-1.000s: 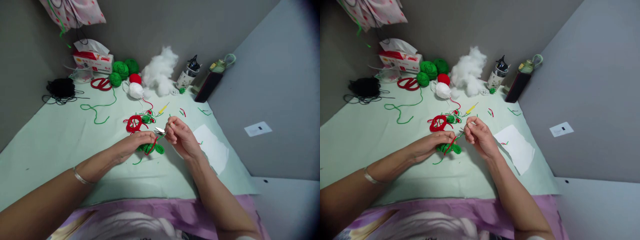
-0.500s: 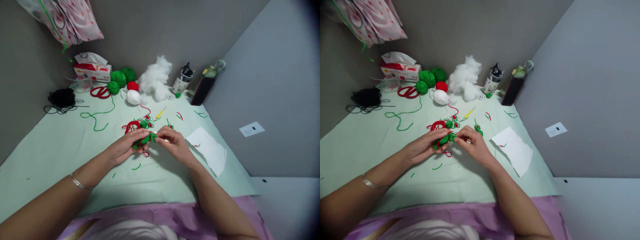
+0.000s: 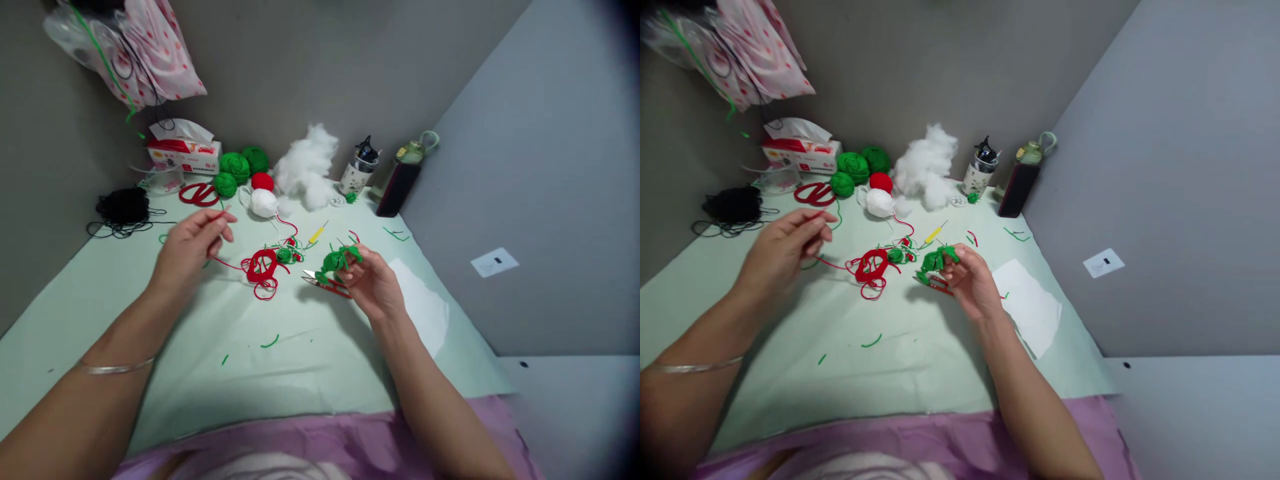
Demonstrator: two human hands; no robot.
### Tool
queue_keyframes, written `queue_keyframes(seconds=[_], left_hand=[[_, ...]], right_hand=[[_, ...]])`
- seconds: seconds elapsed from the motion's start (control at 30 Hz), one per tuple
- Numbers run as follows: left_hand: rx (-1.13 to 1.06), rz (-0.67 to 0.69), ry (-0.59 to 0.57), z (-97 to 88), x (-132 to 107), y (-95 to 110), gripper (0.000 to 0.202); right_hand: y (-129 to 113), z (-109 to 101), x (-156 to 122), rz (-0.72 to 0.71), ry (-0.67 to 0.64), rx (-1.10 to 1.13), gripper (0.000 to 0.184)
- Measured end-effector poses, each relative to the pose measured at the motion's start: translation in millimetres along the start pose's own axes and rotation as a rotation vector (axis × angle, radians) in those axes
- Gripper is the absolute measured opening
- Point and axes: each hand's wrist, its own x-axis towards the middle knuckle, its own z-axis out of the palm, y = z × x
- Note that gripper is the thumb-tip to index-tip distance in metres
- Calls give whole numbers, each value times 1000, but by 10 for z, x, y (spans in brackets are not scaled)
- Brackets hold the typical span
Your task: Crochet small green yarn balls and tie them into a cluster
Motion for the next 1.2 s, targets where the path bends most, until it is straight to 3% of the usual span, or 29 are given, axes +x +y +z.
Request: queue_keyframes(seconds=[0.1, 0.23, 0.33, 0.4, 0.57, 0.7, 0.8, 1.0, 1.1, 1.2], left_hand=[[454, 373, 257, -76, 53, -65, 26], [477, 480, 82, 221, -195, -114, 17], [403, 509, -252, 549, -484, -120, 26], [388, 556, -344, 699, -622, -126, 35], [392, 691, -156, 777, -676, -164, 30], [363, 769, -141, 735, -627, -157, 12], [288, 685, -130, 705, -626, -100, 12], [-42, 158, -83, 654, -611, -21, 12], [-140, 20, -181, 671, -585, -45, 14], [-141, -45, -316, 704, -576, -84, 39]], right_hand=[[13, 19, -14, 45, -3, 89, 19], [69, 49, -54, 81, -84, 88, 18], [119, 85, -80, 126, -130, 73, 17], [149, 113, -95, 148, -166, 67, 19], [200, 176, -138, 175, -217, 33, 21], [219, 205, -164, 187, -240, 15, 22], [225, 215, -160, 200, -227, 23, 22], [213, 223, -150, 206, -196, 65, 22], [210, 214, -158, 196, -198, 58, 21], [218, 201, -162, 187, -213, 41, 21]])
